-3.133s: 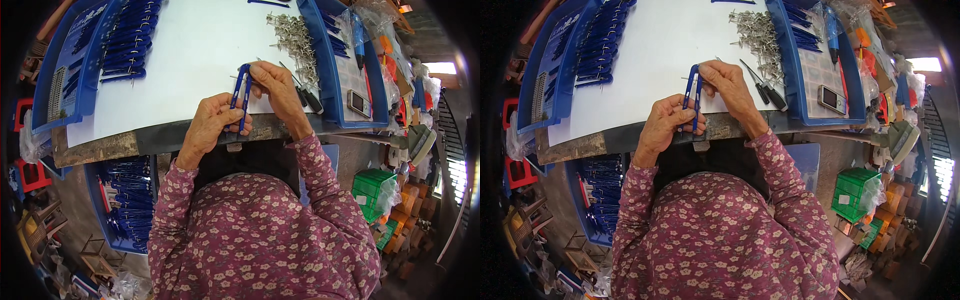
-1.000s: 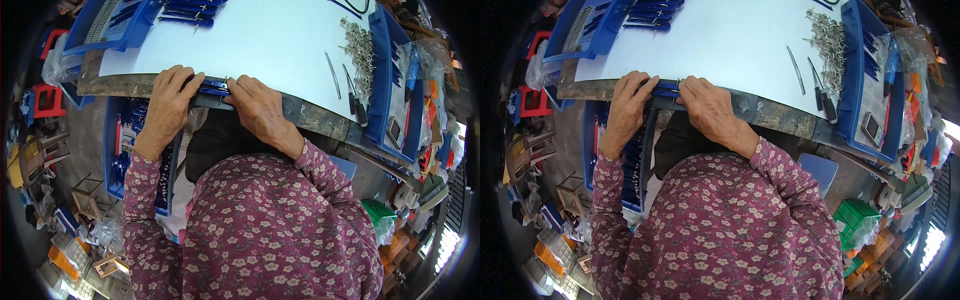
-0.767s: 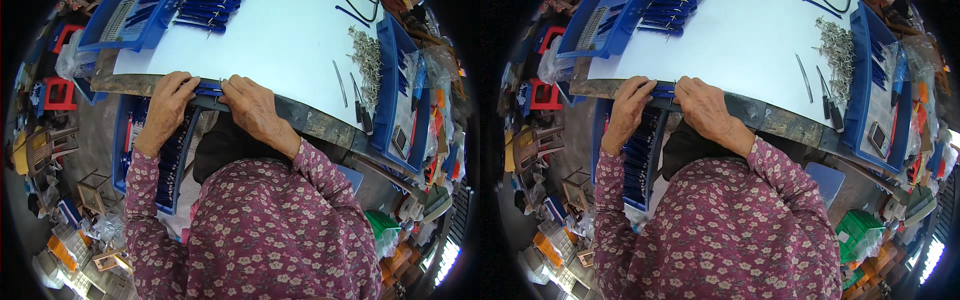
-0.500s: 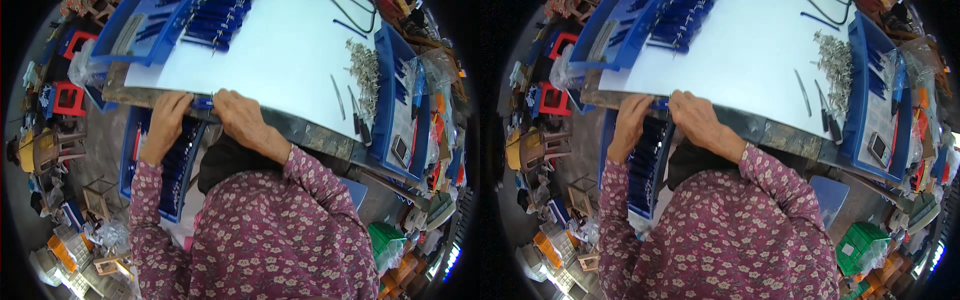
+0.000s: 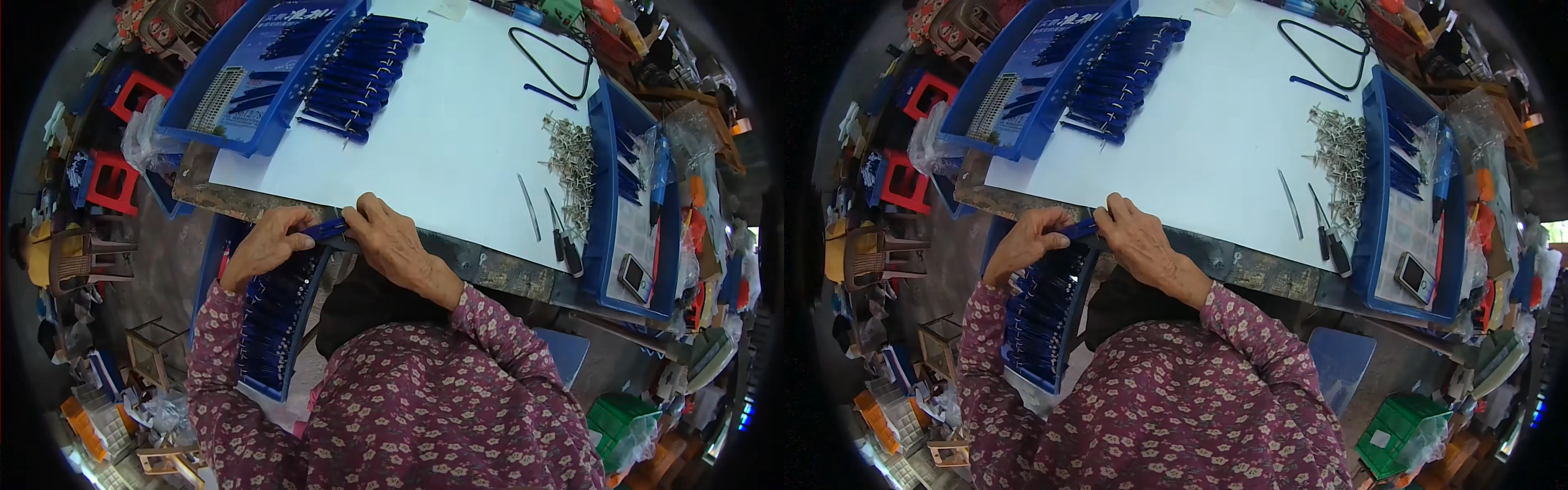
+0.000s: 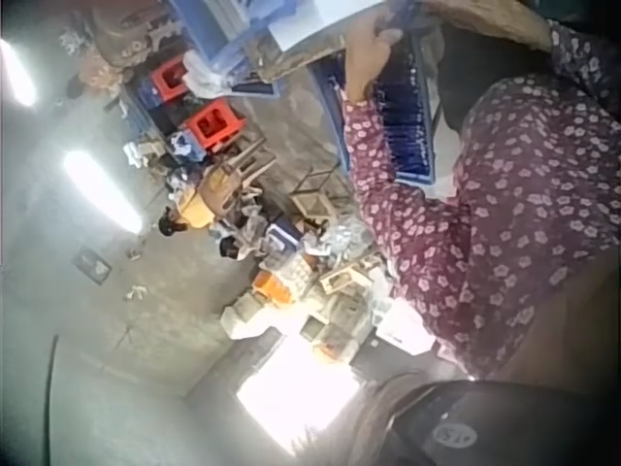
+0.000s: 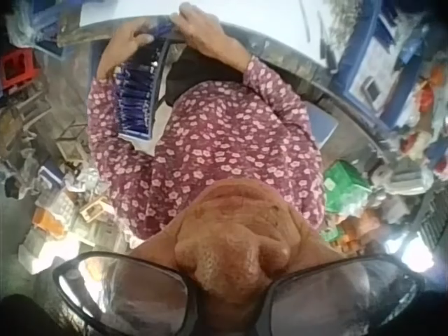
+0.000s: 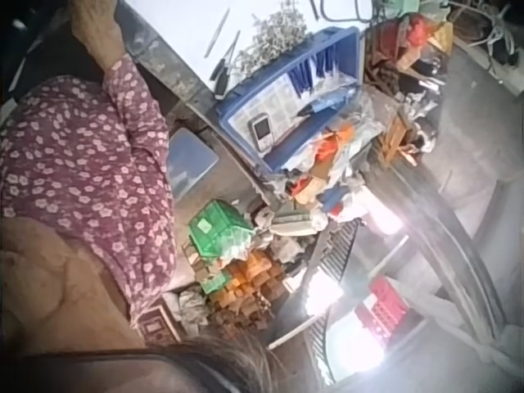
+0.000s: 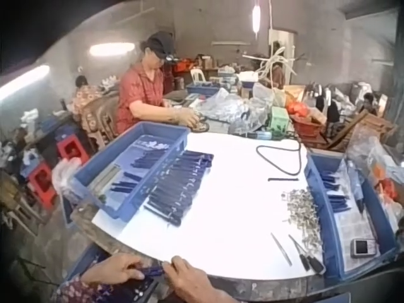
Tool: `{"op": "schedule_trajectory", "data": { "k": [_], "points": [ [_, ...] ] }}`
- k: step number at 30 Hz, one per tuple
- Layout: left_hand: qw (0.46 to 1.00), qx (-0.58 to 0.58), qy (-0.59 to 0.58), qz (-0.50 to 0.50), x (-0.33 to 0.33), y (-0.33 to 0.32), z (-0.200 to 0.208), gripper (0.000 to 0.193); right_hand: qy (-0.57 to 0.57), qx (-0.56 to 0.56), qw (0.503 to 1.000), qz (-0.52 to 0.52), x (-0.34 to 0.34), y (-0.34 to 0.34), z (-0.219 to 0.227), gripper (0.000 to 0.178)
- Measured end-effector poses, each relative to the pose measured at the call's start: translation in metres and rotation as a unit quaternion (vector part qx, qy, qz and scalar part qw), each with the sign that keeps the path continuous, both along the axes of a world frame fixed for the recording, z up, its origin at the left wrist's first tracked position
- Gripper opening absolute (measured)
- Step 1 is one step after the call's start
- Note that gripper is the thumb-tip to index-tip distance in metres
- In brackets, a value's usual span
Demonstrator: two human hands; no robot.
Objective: Assembling blue plastic clips by inserting small metal pins manually.
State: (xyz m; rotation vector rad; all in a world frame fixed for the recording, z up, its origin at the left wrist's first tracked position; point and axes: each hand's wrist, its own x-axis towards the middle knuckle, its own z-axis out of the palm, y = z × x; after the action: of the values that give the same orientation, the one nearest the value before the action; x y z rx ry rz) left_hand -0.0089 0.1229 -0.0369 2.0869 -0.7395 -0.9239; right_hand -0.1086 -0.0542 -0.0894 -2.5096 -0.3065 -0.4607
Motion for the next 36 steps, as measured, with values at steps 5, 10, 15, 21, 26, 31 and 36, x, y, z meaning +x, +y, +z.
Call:
{"op": "schedule_trajectory", "data": {
  "k": [5,10,15,21,26,31,36],
  "points": [
    [1.000,-0.020,-0.002,-0.016,0.013,-0.017,0.010,0.010,-0.003,0.172,0.985,-0.026,0.007,-0.012,0.004,0.016],
    [0.996,-0.056,-0.049,-0.044,0.036,-0.034,0.005,0.013,0.153,0.359,0.920,-0.039,0.026,-0.032,0.015,0.010],
    [0.923,-0.126,-0.360,-0.046,0.063,-0.042,-0.026,0.022,0.226,0.474,0.847,-0.084,0.055,-0.039,0.012,0.013],
    [0.859,-0.153,-0.488,0.014,0.061,-0.050,-0.049,0.030,0.218,0.516,0.822,-0.105,0.084,-0.029,0.000,0.014],
    [0.866,-0.179,-0.463,0.067,0.053,-0.053,-0.058,0.028,0.217,0.526,0.814,-0.113,0.090,-0.021,-0.002,0.016],
    [0.869,-0.191,-0.452,0.059,0.048,-0.050,-0.046,0.029,0.171,0.441,0.871,-0.128,0.083,-0.021,0.004,0.019],
    [0.851,-0.265,-0.447,0.077,0.065,-0.046,-0.004,0.022,0.127,0.309,0.932,-0.138,0.082,-0.029,-0.008,0.019]
  ]
}}
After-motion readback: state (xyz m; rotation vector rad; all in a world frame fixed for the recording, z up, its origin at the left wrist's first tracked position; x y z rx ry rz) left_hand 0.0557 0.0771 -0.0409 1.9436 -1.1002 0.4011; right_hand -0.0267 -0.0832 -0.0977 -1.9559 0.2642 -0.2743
